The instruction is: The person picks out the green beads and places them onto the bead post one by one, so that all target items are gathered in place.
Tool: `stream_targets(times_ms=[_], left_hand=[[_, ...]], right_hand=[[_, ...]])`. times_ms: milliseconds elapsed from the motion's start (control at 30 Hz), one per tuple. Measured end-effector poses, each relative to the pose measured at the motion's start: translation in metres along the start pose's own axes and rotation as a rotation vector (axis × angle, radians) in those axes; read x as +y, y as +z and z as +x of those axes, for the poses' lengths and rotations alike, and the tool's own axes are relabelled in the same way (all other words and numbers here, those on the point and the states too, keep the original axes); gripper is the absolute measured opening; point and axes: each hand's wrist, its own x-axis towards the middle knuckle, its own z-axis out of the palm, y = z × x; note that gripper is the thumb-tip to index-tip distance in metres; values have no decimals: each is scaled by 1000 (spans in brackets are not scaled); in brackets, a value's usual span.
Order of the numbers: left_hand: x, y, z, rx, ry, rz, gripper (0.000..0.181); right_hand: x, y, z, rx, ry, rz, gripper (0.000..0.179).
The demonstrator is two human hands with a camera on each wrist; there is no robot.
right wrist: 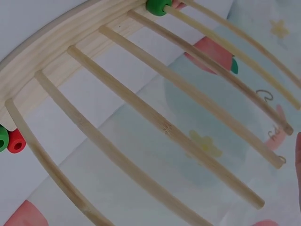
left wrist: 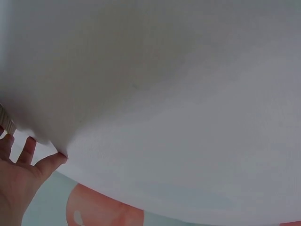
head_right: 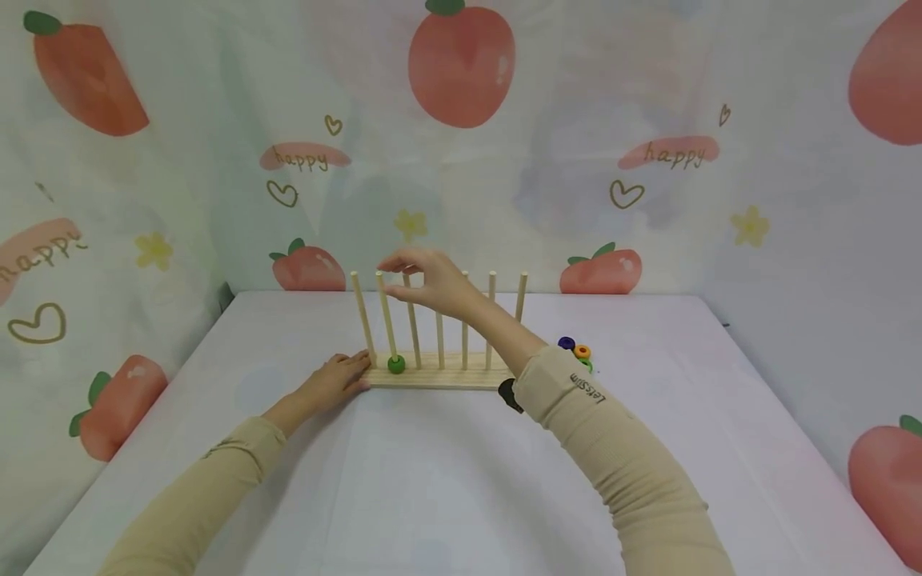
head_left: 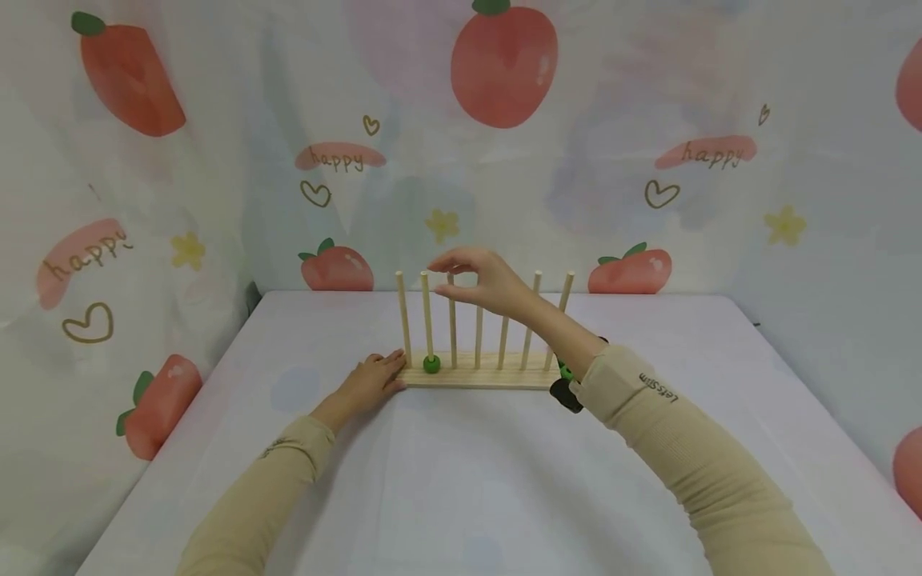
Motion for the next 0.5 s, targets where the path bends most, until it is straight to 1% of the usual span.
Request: stream_targets(times_ms=[133, 367, 500], left_hand=[[0, 1, 0, 13, 1, -18, 54], [1, 2, 0, 5, 2, -50, 53], [2, 1, -2, 4, 3, -53, 53]], right_hand=[[-2, 0, -8, 19, 16, 7, 29], [-4, -3, -23, 57, -29, -21, 30], [-1, -5, -31, 74, -22, -19, 30]])
